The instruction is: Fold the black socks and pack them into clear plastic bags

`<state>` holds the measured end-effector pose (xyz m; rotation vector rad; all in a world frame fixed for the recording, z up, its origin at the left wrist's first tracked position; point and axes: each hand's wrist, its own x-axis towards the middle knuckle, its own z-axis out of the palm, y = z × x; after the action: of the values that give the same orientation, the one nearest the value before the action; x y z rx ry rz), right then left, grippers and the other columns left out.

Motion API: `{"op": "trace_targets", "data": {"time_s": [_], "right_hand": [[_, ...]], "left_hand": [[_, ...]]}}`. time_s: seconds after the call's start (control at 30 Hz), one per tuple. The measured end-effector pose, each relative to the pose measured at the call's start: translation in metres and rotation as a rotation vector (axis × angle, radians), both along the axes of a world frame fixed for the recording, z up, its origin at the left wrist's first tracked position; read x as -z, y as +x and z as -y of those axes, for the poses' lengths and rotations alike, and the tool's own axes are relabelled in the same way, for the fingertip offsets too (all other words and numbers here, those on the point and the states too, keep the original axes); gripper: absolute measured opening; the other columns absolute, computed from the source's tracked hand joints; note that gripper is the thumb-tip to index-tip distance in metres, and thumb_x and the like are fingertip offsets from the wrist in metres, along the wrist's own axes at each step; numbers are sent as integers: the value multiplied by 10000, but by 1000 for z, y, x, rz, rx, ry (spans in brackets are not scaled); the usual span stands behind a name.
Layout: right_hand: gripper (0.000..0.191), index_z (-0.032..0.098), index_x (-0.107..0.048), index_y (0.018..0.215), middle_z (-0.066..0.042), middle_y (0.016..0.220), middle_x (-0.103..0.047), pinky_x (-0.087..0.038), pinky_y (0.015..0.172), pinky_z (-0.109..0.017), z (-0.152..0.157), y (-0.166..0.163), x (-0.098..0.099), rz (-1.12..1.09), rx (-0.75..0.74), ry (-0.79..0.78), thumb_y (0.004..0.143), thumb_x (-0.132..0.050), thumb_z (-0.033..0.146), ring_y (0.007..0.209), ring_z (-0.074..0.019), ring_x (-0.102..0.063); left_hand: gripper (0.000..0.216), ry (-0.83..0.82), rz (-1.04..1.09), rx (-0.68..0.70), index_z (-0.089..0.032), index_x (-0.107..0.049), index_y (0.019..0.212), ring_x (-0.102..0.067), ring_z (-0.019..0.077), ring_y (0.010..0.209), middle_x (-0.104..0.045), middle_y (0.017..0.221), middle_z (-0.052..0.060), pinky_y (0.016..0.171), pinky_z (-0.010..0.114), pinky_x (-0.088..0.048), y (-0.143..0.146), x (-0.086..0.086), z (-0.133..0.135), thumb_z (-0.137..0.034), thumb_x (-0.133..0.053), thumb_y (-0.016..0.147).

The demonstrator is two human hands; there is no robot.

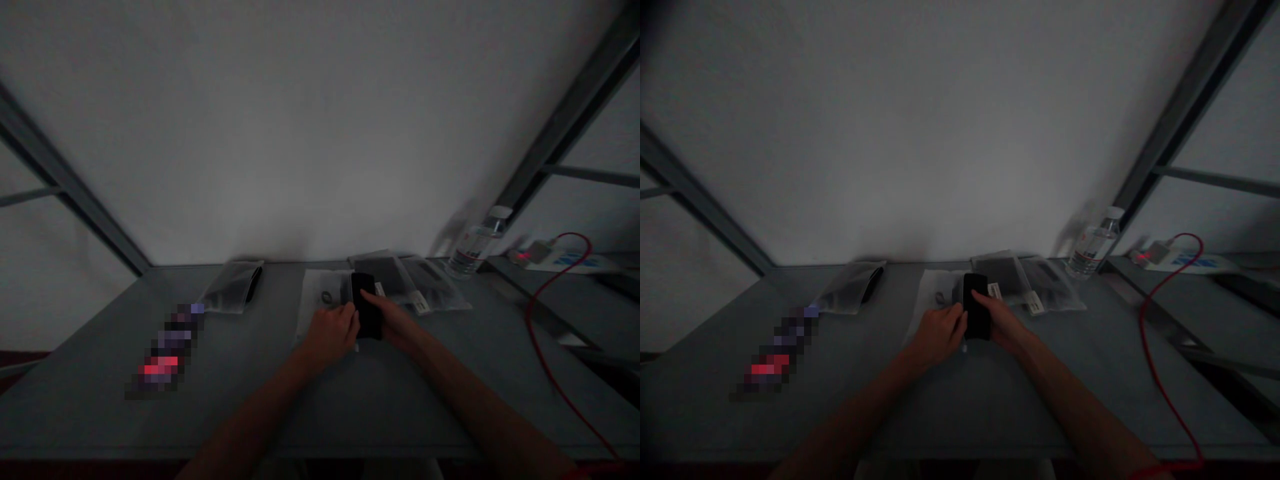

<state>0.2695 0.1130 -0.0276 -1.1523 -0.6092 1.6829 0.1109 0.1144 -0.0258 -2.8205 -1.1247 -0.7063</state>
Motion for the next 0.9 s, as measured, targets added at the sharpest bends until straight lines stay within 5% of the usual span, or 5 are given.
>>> {"op": "trace_targets", "data": {"time_s": [0.2,0.43,0.9], "right_hand": [[345,171,-644,823,-73,776,-712,-512,711,-309,1,0,8,-223,-202,-61,919,-516,476,719,-187,-672],[373,176,-667,948,-77,816,-733,-509,822,-345,-2,-3,6,-311,-98,-66,983,-377,408,856,-213,-690],[247,148,-669,957,-73,846,-735,-493,884,-329,2,-3,10,-270,-285,-13,905,-545,355,855,-199,-692]], "left_hand": [[227,44,21,-6,-179,-537,867,-626,169,591,-661,707,41,542,277,-408,3,-1,4,-231,-345,973],[215,133,94,36,-185,-526,811,-616,154,552,-638,655,22,519,263,-401,9,6,10,-222,-374,959],[176,236,56,105,-182,-530,812,-631,152,588,-642,672,10,517,279,-407,8,1,10,-178,-401,931]]}}
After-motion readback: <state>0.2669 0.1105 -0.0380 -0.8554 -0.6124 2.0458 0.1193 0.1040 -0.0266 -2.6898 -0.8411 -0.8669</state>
